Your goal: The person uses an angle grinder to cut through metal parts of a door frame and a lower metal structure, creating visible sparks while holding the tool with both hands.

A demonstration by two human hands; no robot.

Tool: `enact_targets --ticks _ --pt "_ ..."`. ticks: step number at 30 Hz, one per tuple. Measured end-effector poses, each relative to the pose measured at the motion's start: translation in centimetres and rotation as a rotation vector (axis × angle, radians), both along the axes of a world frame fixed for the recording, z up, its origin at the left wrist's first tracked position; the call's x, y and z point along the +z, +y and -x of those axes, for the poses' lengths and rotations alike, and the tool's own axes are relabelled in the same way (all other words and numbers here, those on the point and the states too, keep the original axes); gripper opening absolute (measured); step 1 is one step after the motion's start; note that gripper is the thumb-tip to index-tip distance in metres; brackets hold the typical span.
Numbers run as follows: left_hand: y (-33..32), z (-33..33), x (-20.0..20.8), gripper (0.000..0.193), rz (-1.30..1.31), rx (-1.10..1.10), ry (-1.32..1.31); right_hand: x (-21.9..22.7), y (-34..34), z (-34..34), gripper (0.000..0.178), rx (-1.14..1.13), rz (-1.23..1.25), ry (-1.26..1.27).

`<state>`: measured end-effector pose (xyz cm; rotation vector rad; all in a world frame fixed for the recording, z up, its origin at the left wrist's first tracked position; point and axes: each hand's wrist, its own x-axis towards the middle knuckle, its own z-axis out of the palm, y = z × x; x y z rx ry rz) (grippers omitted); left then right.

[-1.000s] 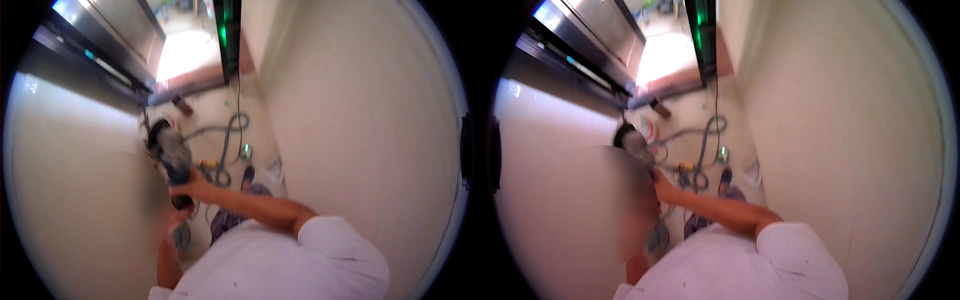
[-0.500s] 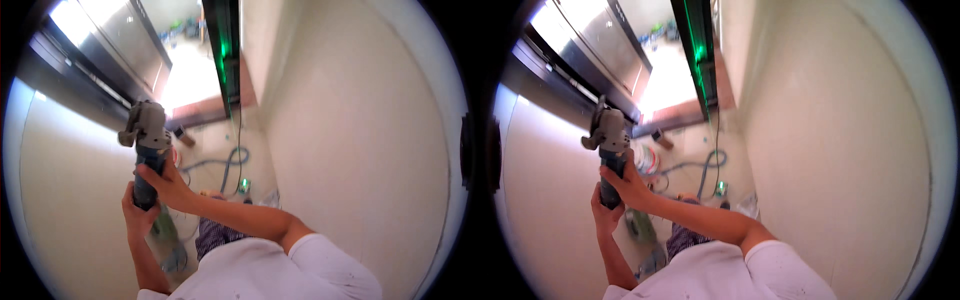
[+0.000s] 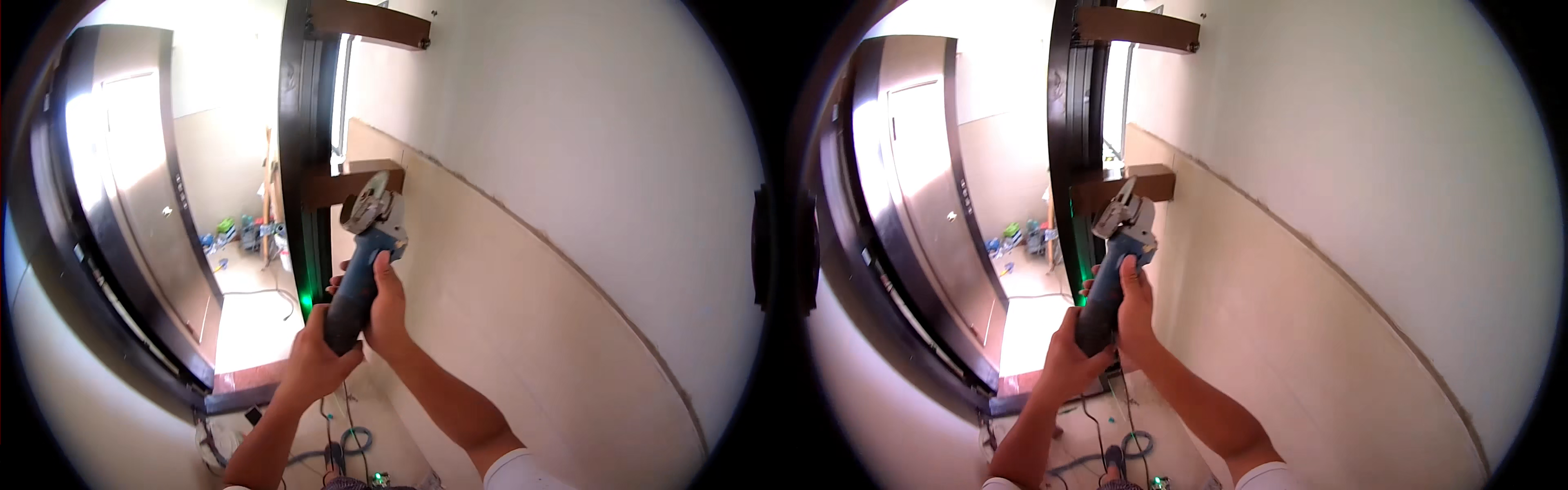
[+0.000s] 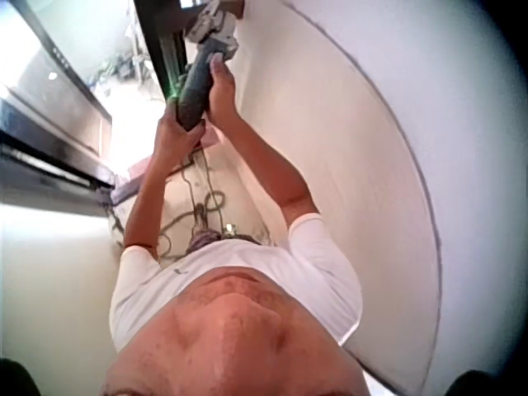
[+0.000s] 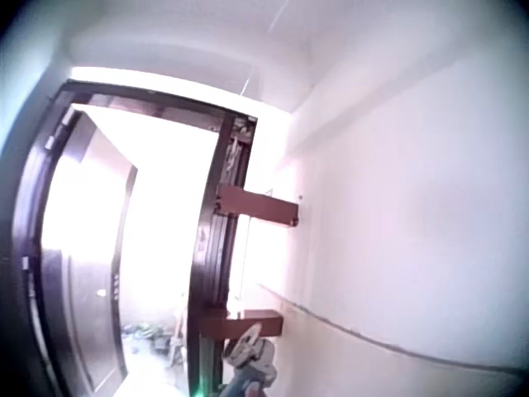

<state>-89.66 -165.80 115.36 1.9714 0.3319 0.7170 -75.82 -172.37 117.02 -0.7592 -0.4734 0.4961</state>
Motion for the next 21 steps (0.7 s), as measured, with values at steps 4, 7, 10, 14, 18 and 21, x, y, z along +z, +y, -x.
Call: enact_targets --ticks 4,7,10,14,18,21 --pt "5.8 -7.5 3.7 0.059 -0.058 -0.062 0.02 3.3 5.7 -7.4 0.072 -0.165 0.076 -0.054" --pt "10.9 -13.4 6.9 0.057 -0.088 -0.146 -0.031 8.4 9.9 -11.8 0.074 -0.298 0.091 -0.088" --pt "14.6 -19.4 9.7 0.055 -0.079 -0.218 -0.105 12.1 12.7 -17.5 0.074 -0.339 0.122 -0.155" --pt "17.4 -25.7 10.1 0.051 -0.085 -0.27 -0.371 16.0 15.3 -21.4 0.074 -0.509 0.262 -0.191" --pt "18.3 -30.3 13.1 0.052 0.044 -0.391 -0.276 20.5 15.9 -25.4 0.063 -0.583 0.296 -0.184" --pt "18.0 -33.8 18.5 0.057 0.058 -0.392 -0.297 26.3 15.6 -29.3 0.037 -0.587 0.438 -0.344"
